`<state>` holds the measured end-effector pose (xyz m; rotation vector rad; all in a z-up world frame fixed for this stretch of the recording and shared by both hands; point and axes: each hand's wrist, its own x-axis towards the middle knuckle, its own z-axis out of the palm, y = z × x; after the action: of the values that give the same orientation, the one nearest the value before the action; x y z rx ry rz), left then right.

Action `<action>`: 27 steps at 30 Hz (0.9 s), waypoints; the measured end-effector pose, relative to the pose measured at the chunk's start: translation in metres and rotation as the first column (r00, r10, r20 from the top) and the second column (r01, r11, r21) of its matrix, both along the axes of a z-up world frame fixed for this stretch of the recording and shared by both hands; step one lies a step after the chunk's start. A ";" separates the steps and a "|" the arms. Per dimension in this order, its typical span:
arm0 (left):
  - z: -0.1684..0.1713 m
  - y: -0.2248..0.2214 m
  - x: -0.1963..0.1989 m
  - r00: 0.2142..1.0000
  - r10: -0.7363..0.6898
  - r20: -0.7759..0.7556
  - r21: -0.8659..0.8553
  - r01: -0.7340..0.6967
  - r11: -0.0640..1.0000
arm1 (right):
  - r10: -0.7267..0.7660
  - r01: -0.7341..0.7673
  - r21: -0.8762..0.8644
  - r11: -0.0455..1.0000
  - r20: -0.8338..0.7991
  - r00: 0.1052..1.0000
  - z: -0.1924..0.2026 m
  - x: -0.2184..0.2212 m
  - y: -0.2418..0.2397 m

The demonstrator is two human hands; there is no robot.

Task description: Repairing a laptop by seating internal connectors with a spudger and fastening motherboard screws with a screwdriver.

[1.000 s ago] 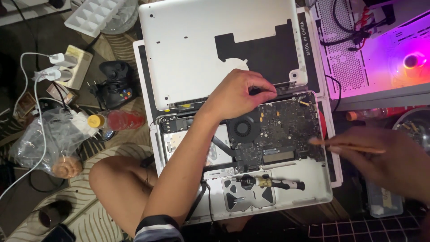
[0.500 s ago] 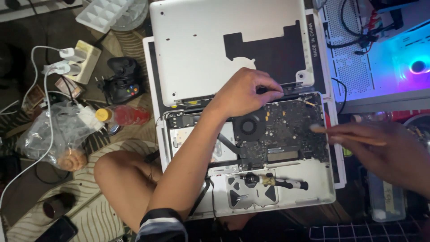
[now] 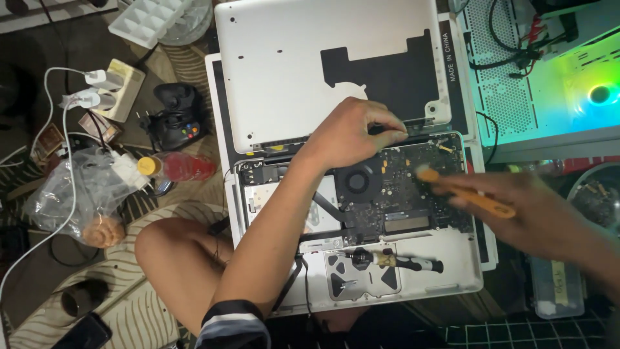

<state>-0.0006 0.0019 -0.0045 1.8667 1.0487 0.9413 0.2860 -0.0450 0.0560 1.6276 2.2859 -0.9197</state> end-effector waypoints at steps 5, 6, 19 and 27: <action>0.000 0.000 0.001 1.000 -0.001 -0.011 -0.033 0.001 0.999 | 0.080 -0.069 0.097 0.993 -0.109 0.991 -0.006 0.001 0.000; 0.000 -0.001 0.001 1.000 0.000 -0.009 -0.035 0.000 0.999 | 0.081 -0.071 0.095 0.993 -0.107 0.991 -0.004 -0.004 0.000; -0.003 -0.001 0.001 1.000 -0.005 0.028 -0.033 0.006 0.999 | 0.123 -0.148 -0.051 0.988 -0.330 0.936 -0.001 -0.019 -0.015; -0.004 0.000 -0.002 0.998 -0.025 0.054 0.018 0.025 1.000 | 0.129 -0.150 -0.041 0.988 -0.322 0.938 0.000 -0.024 -0.025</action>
<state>-0.0026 0.0014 -0.0083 1.8539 0.9859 0.9833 0.2617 -0.0704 0.0560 1.3509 2.5071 -1.2883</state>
